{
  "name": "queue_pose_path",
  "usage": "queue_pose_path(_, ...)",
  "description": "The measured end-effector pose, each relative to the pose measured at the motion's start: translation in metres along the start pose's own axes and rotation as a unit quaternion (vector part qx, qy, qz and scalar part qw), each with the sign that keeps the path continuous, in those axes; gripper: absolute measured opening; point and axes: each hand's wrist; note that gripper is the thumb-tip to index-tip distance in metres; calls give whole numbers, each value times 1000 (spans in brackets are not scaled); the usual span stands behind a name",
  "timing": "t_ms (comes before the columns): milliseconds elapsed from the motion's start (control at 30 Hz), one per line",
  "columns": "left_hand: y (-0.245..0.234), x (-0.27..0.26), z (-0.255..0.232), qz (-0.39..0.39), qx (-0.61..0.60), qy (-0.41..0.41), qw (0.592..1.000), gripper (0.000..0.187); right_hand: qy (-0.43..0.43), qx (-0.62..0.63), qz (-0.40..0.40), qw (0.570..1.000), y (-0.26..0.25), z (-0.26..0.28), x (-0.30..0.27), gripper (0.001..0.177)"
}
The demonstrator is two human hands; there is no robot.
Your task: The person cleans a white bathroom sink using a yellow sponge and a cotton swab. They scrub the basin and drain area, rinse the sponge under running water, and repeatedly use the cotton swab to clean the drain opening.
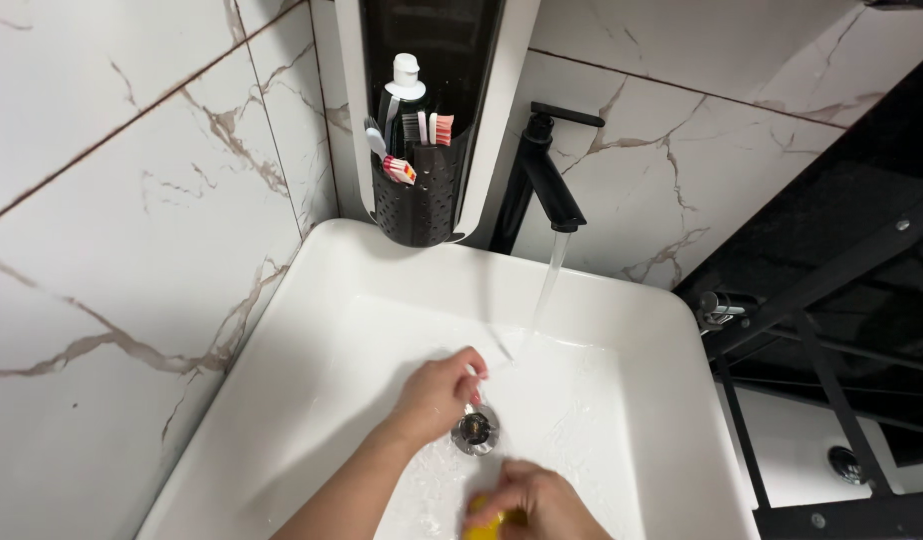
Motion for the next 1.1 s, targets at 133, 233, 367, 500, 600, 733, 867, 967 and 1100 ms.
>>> queue_pose_path(133,8,-2,-6,1,19,-6,1000,9,158,-193,-98,963,-20,21,35,44)
queue_pose_path(233,3,-6,4,-38,19,2,999,10,238,-139,-62,959,-21,42,37,41)
queue_pose_path(367,-11,-7,11,-46,6,-38,998,11,196,80,21,977,-38,34,6,25)
queue_pose_path(500,-46,-30,19,-61,78,-71,993,9,279,268,75,919,-72,10,-37,13)
queue_pose_path(600,-76,-65,24,-73,125,-82,986,9,331,21,135,934,-92,6,-56,17)
queue_pose_path(733,-84,-82,22,-103,70,-148,981,10,410,-39,197,889,-66,38,-43,21)
queue_pose_path(867,-76,-86,27,-119,36,-82,989,8,144,79,218,962,-17,98,6,31)
queue_pose_path(967,-75,-88,29,-121,37,-59,990,9,265,157,252,917,17,133,34,35)
queue_pose_path(1100,-82,-91,30,-129,28,-90,987,10,320,400,133,848,6,98,47,40)
Point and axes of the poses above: each hand's wrist, its own x-axis towards the middle knuckle, its own y-axis out of the palm, z = x × y, and after that the axes turned 9 degrees about -x, right-handed
